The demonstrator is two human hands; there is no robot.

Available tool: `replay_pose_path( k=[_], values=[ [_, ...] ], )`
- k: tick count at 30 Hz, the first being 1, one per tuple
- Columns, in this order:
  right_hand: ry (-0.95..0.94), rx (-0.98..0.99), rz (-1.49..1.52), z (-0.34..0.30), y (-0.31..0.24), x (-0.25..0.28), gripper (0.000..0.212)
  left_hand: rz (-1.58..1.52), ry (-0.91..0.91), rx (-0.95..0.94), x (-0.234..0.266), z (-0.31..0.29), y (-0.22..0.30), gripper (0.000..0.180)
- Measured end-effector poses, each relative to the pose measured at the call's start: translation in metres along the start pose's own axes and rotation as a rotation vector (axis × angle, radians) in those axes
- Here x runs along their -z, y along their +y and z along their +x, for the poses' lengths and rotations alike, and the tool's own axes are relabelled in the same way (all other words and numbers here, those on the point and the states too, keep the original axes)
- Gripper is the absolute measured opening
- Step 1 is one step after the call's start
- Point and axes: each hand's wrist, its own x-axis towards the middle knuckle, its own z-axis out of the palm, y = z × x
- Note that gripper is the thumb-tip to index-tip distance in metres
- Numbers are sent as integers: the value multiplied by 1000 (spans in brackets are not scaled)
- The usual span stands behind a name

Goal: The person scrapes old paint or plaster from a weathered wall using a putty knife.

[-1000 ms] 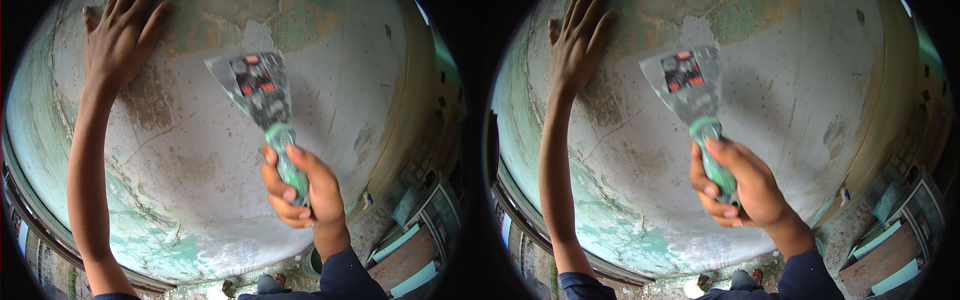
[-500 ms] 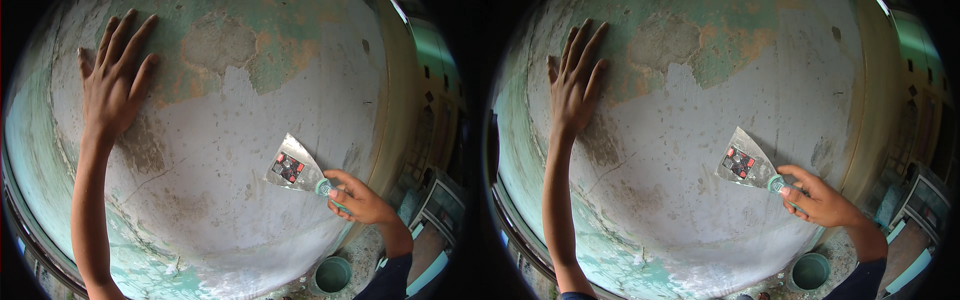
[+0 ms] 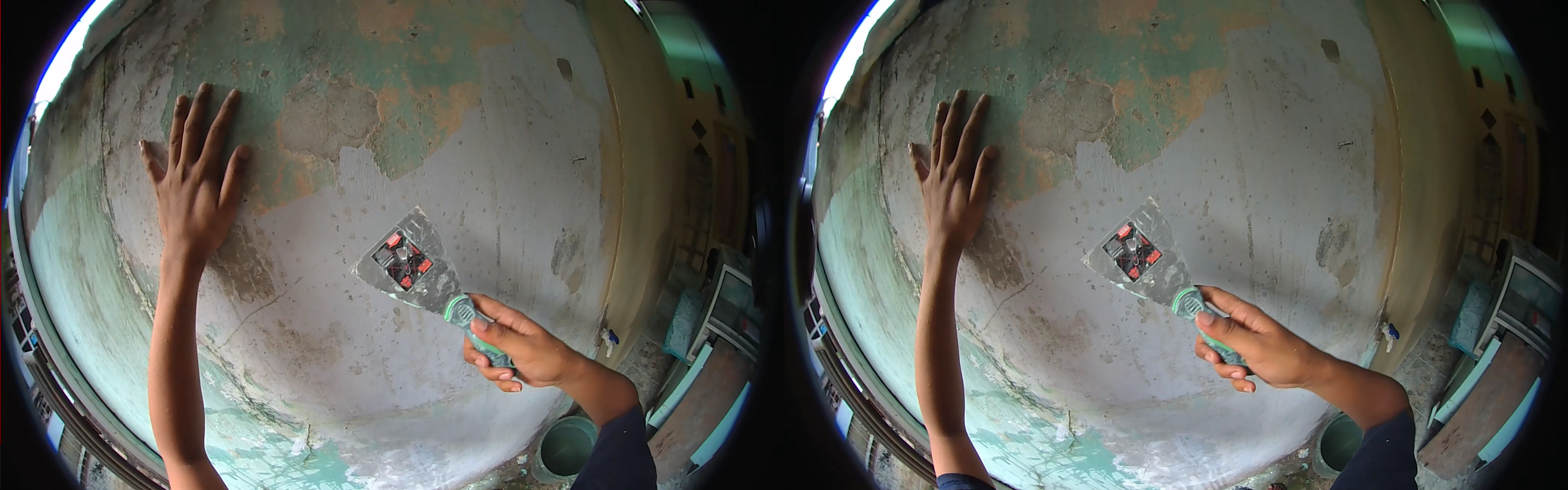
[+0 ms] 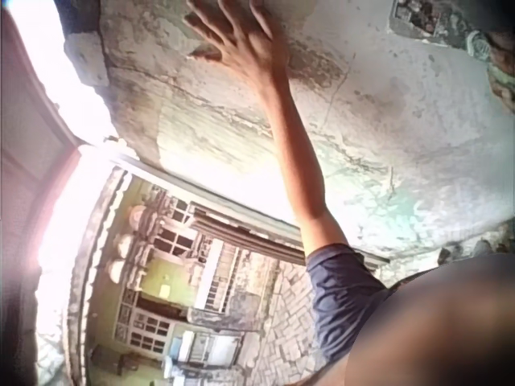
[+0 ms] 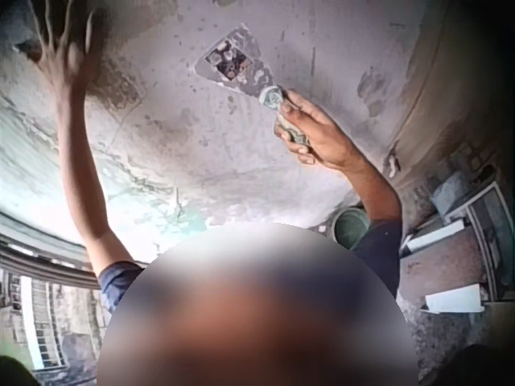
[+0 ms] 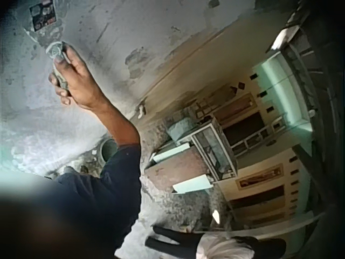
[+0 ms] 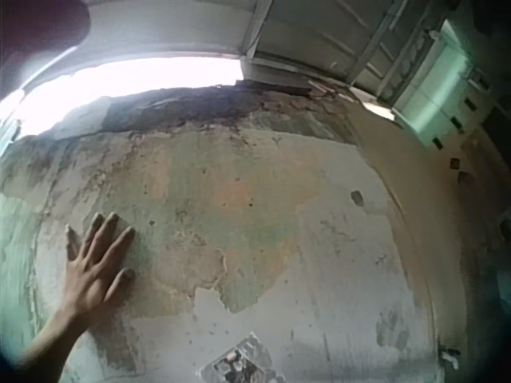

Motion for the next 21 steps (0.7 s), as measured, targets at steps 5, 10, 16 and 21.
replay_pose_path(
  k=[5, 10, 16, 21],
  values=[
    [-36, 37, -28, 13, 2, -8, 33, -27, -23, 1, 6, 2, 4, 58],
    [-88, 65, 122, 17, -6, -12, 25, -25, -23, 0, 6, 2, 1, 57],
    [-120, 149, 274, 36, 17, -35, 39, -43, 0, 8, 1, 0, 0, 55],
    [-172, 191, 418, 50, 28, -44, 51, -60, 14, 5, -1, 1, 2, 55]
  ],
)
